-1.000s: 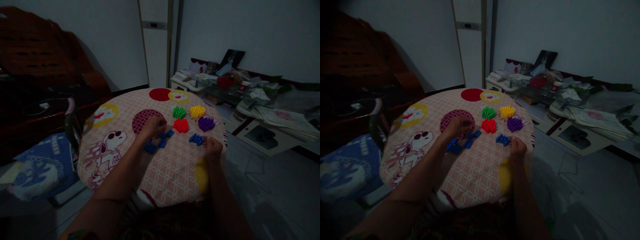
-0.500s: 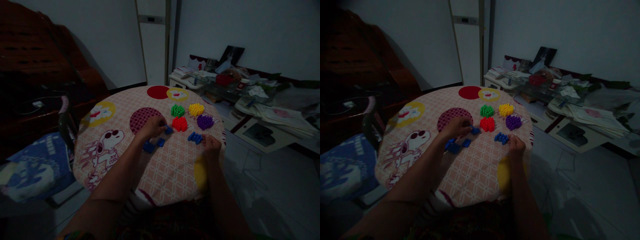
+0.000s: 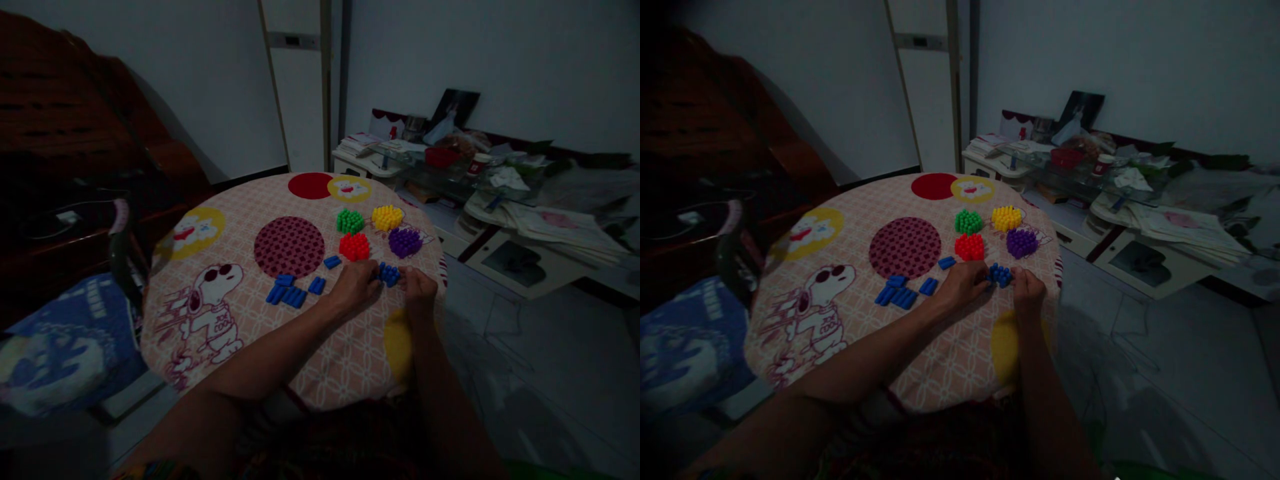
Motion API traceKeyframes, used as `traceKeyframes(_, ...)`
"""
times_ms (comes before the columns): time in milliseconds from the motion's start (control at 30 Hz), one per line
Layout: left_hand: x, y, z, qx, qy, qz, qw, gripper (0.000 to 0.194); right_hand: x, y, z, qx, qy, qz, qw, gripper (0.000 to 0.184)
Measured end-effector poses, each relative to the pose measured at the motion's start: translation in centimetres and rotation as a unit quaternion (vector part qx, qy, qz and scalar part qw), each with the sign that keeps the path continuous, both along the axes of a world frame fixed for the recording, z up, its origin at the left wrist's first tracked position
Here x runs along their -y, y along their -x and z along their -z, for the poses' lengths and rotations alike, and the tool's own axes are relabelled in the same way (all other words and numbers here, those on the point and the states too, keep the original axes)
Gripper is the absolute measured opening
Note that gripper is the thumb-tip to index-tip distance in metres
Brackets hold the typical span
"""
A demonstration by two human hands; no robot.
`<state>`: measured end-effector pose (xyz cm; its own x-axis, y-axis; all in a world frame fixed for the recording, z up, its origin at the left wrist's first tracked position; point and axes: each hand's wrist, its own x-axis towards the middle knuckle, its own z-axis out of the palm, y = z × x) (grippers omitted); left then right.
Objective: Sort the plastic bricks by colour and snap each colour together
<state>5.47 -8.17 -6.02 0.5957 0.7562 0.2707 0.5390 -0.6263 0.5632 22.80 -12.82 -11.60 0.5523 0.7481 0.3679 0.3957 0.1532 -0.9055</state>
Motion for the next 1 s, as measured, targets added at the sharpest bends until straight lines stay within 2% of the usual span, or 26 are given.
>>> traceKeyframes(300,0.4,-0.7,0.6,-0.01,-0.041,0.01,0.999,0.013,0.0,0.0,0.0,0.003,0.002,-0.004,1.0,0.047)
traceKeyframes(467,0.4,-0.2,0.1,0.003,-0.054,0.01,0.999,0.02,0.1,0.1,-0.1,-0.004,-0.001,-0.003,1.0,0.046)
traceKeyframes(533,-0.3,0.9,-0.7,0.006,-0.056,-0.007,0.998,0.022,0.1,0.1,-0.1,-0.008,-0.001,-0.002,1.0,0.047)
traceKeyframes(633,-2.3,3.8,-2.5,-0.026,-0.04,-0.053,0.997,0.016,0.0,0.1,-0.1,-0.011,-0.001,-0.005,1.0,0.047)
traceKeyframes(700,-3.8,6.0,-3.6,-0.045,-0.03,-0.102,0.993,0.016,0.0,0.0,0.1,-0.002,-0.001,-0.006,1.0,0.047)
traceKeyframes(767,-5.0,7.7,-4.0,-0.057,-0.031,-0.149,0.987,0.02,-0.1,-0.1,0.3,0.006,0.0,-0.006,1.0,0.048)
traceKeyframes(867,-6.0,8.7,-3.3,-0.098,-0.024,-0.159,0.982,0.024,-0.2,-0.3,0.5,0.009,0.004,-0.004,1.0,0.049)
traceKeyframes(1000,-6.2,7.8,-1.6,-0.143,0.018,-0.101,0.984,0.024,-0.2,-0.2,0.4,0.011,0.003,-0.002,1.0,0.048)
